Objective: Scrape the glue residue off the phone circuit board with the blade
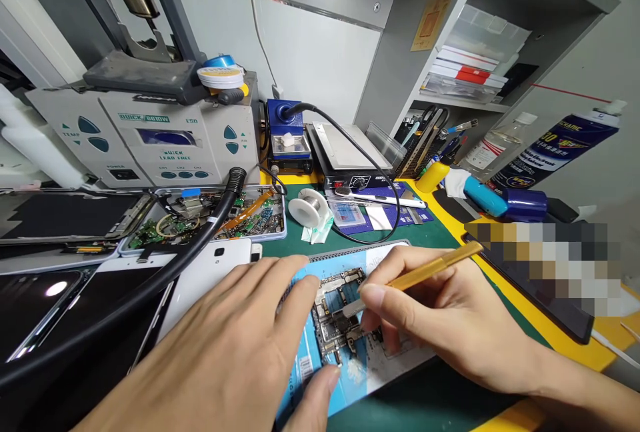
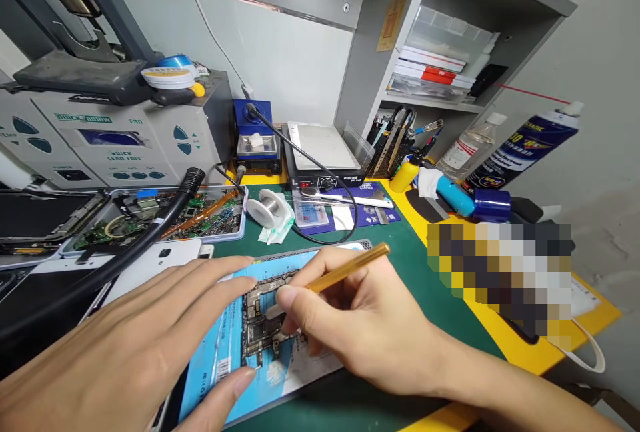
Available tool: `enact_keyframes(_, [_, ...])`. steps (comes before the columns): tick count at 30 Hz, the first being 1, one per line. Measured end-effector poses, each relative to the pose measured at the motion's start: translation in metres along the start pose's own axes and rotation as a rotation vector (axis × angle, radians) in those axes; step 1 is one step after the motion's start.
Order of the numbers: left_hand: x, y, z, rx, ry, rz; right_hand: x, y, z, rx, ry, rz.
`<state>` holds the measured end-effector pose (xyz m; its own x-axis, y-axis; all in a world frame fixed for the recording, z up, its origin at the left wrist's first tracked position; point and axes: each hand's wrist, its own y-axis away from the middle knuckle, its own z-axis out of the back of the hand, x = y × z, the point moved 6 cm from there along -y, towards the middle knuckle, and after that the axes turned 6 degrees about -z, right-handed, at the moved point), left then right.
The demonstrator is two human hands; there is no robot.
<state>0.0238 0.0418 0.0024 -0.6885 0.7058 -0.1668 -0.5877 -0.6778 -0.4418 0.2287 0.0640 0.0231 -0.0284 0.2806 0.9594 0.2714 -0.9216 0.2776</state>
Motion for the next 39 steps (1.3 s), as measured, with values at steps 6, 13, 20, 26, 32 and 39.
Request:
enact_keyframes(6, [0.003,0.007,0.004,-0.037,-0.037,0.001,0.006,-0.004,-0.001,-0.034,0.002,-0.024])
enact_keyframes(13, [-0.002,0.004,0.008,-0.075,-0.081,-0.063,0.006,-0.002,-0.001,-0.026,0.044,-0.023])
enact_keyframes(20, [-0.003,0.001,0.006,-0.050,-0.022,-0.026,0.007,-0.003,-0.002,-0.042,0.091,-0.030])
enact_keyframes(26, [-0.001,-0.004,0.000,0.000,0.039,0.002,0.005,-0.001,0.000,-0.037,0.097,-0.032])
enact_keyframes(32, [0.007,0.004,0.003,-0.011,0.019,-0.018,0.005,-0.002,0.000,-0.044,0.106,-0.033])
enact_keyframes(39, [-0.002,0.004,0.008,-0.040,-0.059,-0.070,0.005,-0.001,-0.001,-0.044,0.117,-0.041])
